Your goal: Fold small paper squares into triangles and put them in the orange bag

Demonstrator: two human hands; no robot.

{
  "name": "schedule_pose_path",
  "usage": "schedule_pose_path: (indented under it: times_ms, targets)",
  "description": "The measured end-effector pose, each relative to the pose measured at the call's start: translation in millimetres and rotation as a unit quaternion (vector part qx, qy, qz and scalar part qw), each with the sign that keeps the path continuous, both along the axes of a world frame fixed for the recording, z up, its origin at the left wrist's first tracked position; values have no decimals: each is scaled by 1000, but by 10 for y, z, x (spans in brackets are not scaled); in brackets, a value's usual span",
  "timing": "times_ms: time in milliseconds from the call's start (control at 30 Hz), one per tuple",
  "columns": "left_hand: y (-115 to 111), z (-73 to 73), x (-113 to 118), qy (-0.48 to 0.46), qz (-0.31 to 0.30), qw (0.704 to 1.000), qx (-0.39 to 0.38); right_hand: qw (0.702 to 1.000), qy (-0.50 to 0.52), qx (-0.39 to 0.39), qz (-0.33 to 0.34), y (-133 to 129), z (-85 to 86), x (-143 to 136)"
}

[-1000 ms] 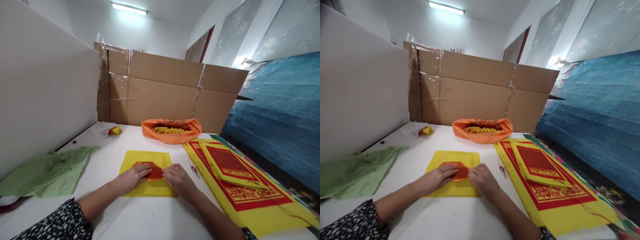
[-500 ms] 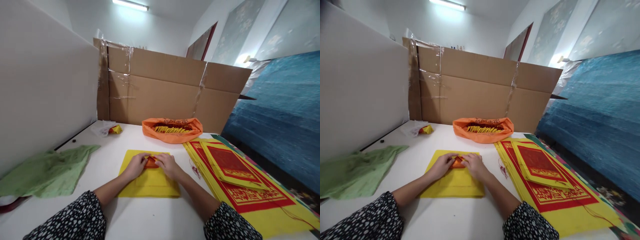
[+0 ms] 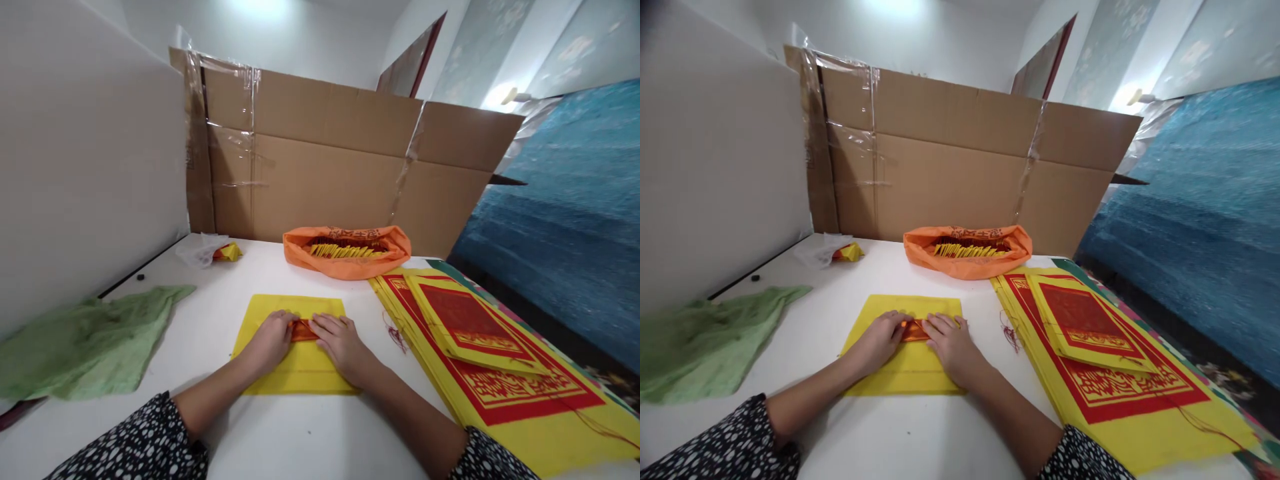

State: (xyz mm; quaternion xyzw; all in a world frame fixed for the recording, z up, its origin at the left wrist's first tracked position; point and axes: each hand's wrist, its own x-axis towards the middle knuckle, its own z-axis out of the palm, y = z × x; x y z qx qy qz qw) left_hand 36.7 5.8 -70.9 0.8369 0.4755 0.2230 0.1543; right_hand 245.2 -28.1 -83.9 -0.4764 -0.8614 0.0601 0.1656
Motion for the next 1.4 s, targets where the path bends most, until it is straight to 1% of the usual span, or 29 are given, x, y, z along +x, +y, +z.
schedule_pose_path:
  times_ms: [200,433,500,600,667,733,833,900,967,1067,1133,1167,1233,1300,1333,1367,1400]
  targets:
    - [10,-2,-4,-8,-11,1000,5,1000,-6,11,6,17,-14,8]
    - [16,24,23,7,-13,1000,-2,1000,0,-4,10,48,-42,14]
    - [18,1,25,15,-18,1000,1,1000,-1,-20,8,52,-36,13]
    - [42,-68,-18,40,-27,999,21,998,-5,-69,7,26,2,3]
    - [83,-108,-91,64,-41,996,37,994,-10,-106,10,-12,50,-6]
    - [144,-115,-198,82,-70,994,34,990,-18,-138,22,-52,111,-12]
    - [254,-34,-373,89,-128,988,-4,981,-32,-182,55,-76,206,-5]
    - [326,76,-455,85,-154,984,-37,973,-41,-215,78,-57,259,7]
    - [394,202,-471,80,-169,980,-68,963,-53,-245,94,-18,298,16]
    - [493,344,-340,64,-174,975,-120,953,-67,-275,104,42,338,17]
    - [559,364,-177,43,-162,971,-172,949,-72,-288,101,64,352,15]
    - [592,353,-92,34,-139,970,-195,949,-74,-292,98,66,351,17]
    - [648,309,53,25,-111,973,-201,949,-67,-290,104,57,327,30]
    - [680,278,134,15,-91,976,-196,960,-14,-261,100,42,268,56]
    - [682,278,148,6,-84,978,-191,971,41,-223,71,38,230,72]
    - [674,292,147,-5,-77,980,-183,979,113,-171,21,39,192,89]
    - [658,318,133,-17,-70,983,-171,975,191,-109,-41,46,157,104]
